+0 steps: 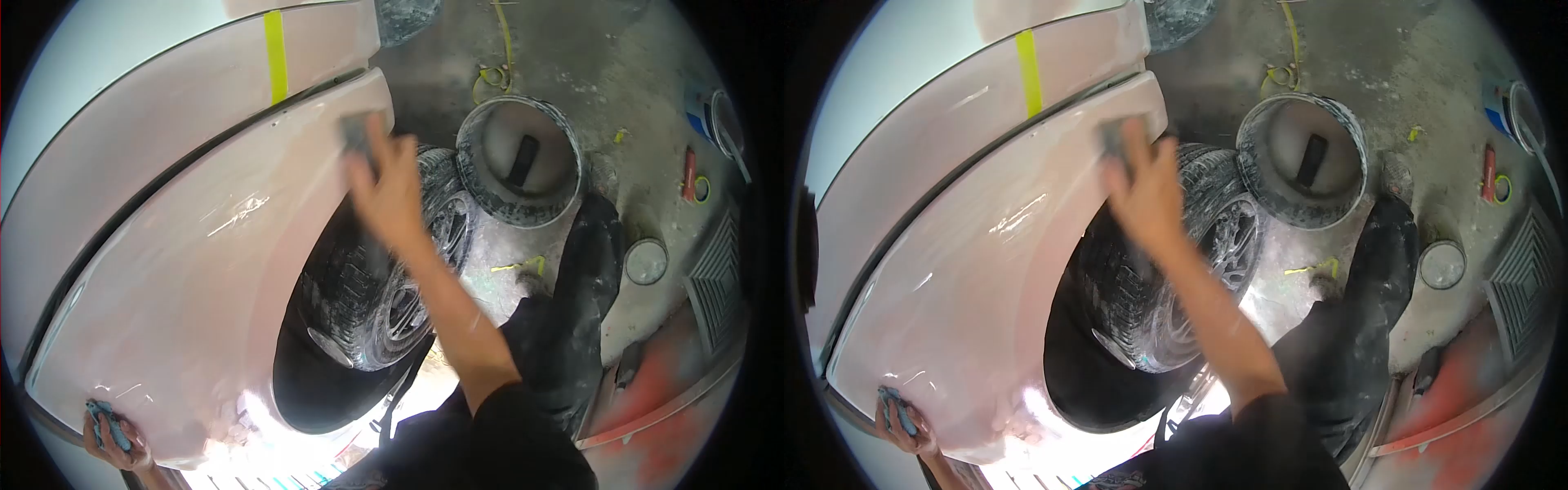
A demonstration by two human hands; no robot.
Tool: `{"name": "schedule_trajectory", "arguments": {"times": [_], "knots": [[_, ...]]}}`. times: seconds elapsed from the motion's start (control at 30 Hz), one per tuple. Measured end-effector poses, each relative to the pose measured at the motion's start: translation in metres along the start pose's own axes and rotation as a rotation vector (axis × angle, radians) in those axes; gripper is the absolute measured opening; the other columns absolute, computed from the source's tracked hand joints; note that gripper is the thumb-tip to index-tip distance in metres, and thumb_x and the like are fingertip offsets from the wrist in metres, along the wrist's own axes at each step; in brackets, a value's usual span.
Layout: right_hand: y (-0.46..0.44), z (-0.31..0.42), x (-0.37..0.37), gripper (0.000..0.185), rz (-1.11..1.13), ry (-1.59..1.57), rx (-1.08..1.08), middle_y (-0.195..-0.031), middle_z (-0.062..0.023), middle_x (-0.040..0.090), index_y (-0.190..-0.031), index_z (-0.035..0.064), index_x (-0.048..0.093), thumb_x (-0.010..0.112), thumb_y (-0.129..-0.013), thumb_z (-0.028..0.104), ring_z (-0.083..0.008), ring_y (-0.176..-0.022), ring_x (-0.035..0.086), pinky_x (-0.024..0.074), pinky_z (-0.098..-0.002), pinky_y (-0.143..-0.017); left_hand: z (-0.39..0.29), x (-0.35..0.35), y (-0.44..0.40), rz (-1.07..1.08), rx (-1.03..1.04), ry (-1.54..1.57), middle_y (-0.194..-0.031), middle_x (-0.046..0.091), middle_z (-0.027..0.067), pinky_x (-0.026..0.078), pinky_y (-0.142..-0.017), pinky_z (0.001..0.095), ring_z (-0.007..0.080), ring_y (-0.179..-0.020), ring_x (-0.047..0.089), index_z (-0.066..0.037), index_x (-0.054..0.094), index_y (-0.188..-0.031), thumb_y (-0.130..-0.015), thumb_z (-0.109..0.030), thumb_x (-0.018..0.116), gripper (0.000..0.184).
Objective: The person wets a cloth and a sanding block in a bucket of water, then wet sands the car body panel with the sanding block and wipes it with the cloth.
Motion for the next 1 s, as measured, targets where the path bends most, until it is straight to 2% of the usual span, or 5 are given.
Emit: {"name": "schedule_trajectory", "arguments": {"times": [0.13,0.43,0.6,0.9,1.0], "knots": [[-0.090,-0.163,0.046,0.055,0.257,-0.586,0.645,-0.104,-0.0114,0.068,-0.126,0.0002,0.070,0.065,-0.100,0.049,-0.0221,-0.094,0.063,0.0521,-0.0369,-0.085,0.001,0.001,0.003,0.025,-0.040,-0.029,-0.131,0.061,0.0283,0.054,-0.098,0.0534,0.0439,-0.117,0.060,0.005,0.063,-0.132,-0.108,-0.025,0.057,0.039],[0.048,-0.173,-0.100,0.050,0.235,-0.369,0.774,-0.106,-0.0065,0.069,-0.118,-0.0003,0.071,0.062,-0.104,0.047,-0.0154,-0.099,0.059,0.0461,-0.0297,-0.091,-0.103,0.046,-0.053,0.169,-0.029,0.083,-0.136,0.056,0.0200,0.046,-0.093,0.0549,0.0366,-0.117,0.055,-0.012,0.069,-0.135,-0.091,-0.060,0.074,0.066],[0.102,-0.175,-0.174,0.048,0.336,-0.322,0.742,-0.103,-0.0047,0.068,-0.123,-0.0004,0.069,0.064,-0.104,0.043,-0.0115,-0.097,0.057,0.0458,-0.0273,-0.089,-0.225,0.117,-0.164,0.360,0.082,0.324,-0.125,0.060,0.0120,0.042,-0.096,0.0511,0.0348,-0.113,0.056,-0.013,0.067,-0.137,-0.089,-0.017,0.060,0.049],[0.076,-0.186,-0.219,0.037,0.372,-0.314,0.830,-0.093,0.0067,0.064,-0.124,0.0043,0.072,0.063,-0.106,0.036,-0.0034,-0.083,0.053,0.0428,-0.0220,-0.074,-0.426,0.316,-0.375,0.371,0.081,0.324,-0.119,0.063,0.0119,0.044,-0.093,0.0451,0.0290,-0.115,0.056,-0.009,0.075,-0.108,-0.090,-0.018,0.062,0.024],[0.068,-0.206,-0.237,0.048,0.420,-0.272,0.862,-0.103,-0.0026,0.070,-0.133,0.0035,0.068,0.064,-0.104,0.041,-0.0101,-0.093,0.059,0.0474,-0.0274,-0.085,-0.498,0.371,-0.379,0.587,0.075,0.433,-0.119,0.064,0.0133,0.043,-0.097,0.0471,0.0302,-0.119,0.056,-0.011,0.076,-0.113,-0.090,-0.021,0.062,0.028]]}}
Point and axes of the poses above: each hand's wrist, its own y-axis away from the middle knuckle, its own x-axis out of the palm, z = x × y, the point moved 8 cm from there along -y, towards the middle knuckle
